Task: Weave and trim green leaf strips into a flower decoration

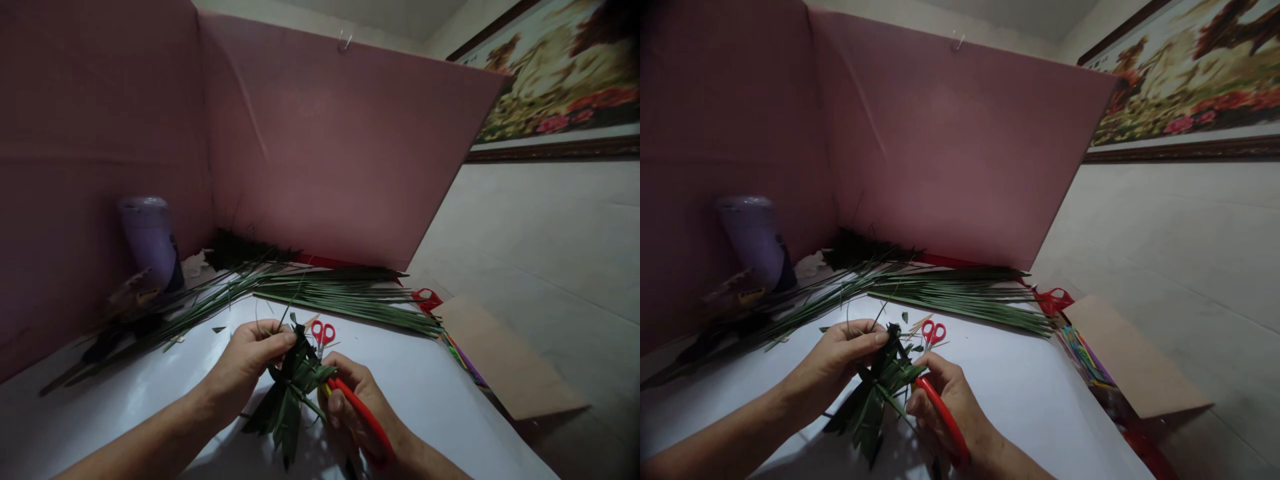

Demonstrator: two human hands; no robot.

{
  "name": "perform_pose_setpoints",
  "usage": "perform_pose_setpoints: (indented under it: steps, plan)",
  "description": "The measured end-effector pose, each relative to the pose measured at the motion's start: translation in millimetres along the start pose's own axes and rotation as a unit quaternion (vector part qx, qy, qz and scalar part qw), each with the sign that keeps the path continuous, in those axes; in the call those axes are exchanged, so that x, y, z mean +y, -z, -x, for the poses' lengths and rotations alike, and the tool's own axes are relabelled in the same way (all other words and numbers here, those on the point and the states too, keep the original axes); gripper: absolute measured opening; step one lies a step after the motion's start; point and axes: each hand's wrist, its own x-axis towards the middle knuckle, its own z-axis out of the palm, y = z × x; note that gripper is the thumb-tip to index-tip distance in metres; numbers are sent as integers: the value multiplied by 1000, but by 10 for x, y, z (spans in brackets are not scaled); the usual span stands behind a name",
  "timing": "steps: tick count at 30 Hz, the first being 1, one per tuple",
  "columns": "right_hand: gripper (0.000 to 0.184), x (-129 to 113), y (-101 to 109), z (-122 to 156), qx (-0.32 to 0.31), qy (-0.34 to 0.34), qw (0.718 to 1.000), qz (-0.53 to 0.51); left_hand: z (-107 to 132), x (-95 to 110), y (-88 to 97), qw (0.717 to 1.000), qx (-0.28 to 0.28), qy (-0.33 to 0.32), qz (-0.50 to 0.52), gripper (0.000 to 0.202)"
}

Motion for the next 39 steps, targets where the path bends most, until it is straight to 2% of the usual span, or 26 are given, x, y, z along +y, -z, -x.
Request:
perform_pose_setpoints:
  steps: [10, 15, 21, 27, 32, 35, 39]
  plan:
    - [44, -55, -41, 9, 20, 21, 998, 55, -14, -35, 15, 999, 43, -15, -1, 20]
    - [48, -55, -38, 4, 30, 28, 997, 72, -26, -23, 28, 999, 28, 3, 18, 19]
    - [58, -214, -126, 18, 12, 42, 991, 129, -10, -3, 29, 1000, 16, 1, 8, 19]
    - [48, -174, -129, 9, 6, 38, 997, 74, -19, -52, 24, 1000, 8, -6, 9, 19]
    - [46, -65, -109, -34, 41, 29, 999, 4, -19, -59, 23, 1000, 2, -4, 7, 19]
    - [44, -63, -115, -27, 44, 29, 998, 16, -14, -53, 25, 1000, 3, -4, 5, 18]
    - [50, -108, -119, 7, 36, 50, 995, 82, -9, -53, 25, 1000, 4, -1, 10, 18]
